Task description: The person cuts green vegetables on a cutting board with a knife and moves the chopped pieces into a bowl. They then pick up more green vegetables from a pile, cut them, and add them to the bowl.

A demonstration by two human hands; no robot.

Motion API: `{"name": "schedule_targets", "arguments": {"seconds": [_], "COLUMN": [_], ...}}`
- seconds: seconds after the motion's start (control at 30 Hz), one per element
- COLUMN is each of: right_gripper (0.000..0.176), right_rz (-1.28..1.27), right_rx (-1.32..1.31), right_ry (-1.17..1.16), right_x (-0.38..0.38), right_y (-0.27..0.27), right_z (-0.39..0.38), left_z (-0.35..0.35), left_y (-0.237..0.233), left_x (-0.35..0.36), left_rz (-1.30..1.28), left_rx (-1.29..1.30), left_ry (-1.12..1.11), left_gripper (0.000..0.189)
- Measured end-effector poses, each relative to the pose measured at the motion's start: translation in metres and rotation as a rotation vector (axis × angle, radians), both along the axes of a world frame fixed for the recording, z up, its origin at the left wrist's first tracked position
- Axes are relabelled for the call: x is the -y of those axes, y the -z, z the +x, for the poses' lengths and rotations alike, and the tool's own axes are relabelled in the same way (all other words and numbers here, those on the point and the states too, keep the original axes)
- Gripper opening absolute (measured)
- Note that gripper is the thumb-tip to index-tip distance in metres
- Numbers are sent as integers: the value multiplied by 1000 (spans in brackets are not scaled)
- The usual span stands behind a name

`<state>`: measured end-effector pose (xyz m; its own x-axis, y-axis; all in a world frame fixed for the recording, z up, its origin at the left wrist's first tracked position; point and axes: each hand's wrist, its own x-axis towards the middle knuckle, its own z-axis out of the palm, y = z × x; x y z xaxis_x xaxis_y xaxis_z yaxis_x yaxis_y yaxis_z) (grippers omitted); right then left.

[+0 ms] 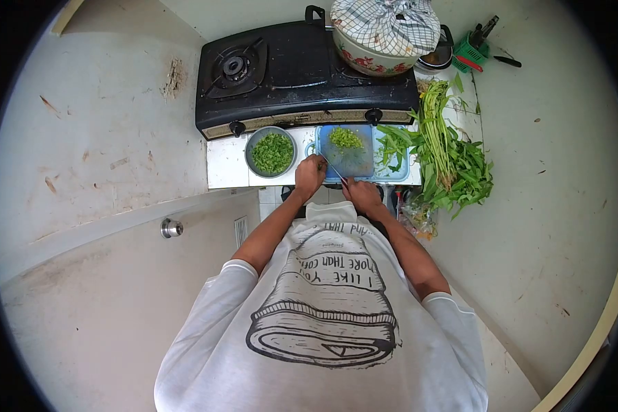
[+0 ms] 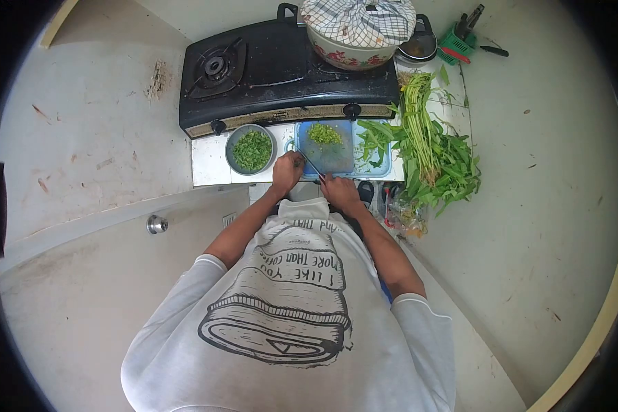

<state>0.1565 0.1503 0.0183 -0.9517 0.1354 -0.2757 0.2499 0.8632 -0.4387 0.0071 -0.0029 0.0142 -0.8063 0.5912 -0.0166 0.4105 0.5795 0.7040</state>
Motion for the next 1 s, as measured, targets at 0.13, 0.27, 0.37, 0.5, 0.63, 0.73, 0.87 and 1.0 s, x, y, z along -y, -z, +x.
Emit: {"name": "schedule_targets", "arguments": {"seconds": [0.13,0.27,0.37,0.5,0.63,0.73,0.87,1.0], "right_gripper": [35,35,37,39,38,38,37,37], "right_rz": [6,55,14,18,27,5,-18,-25], "right_rx": [-21,-20,-6,12,43,44,68,50], "right_ry": [-3,6,21,22,45,26,-6,-8], "right_x": [0,2,1,0,0,1,2,2], "right_y": [9,16,11,7,0,-4,-10,-9], "right_z": [-2,-9,-8,-3,-3,-1,-2,-3], "left_z": [0,0,2,2,2,1,1,3], "left_y": [0,0,0,2,5,2,0,-4], "left_x": [0,0,1,1,1,1,1,3], "left_rz": [-16,-17,8,14,-2,-23,-22,-30], "left_rx": [10,22,43,55,8,23,6,-14], "left_ry": [7,-2,-35,-39,-27,-8,0,15], "left_gripper": [11,10,11,11,10,10,9,8]}}
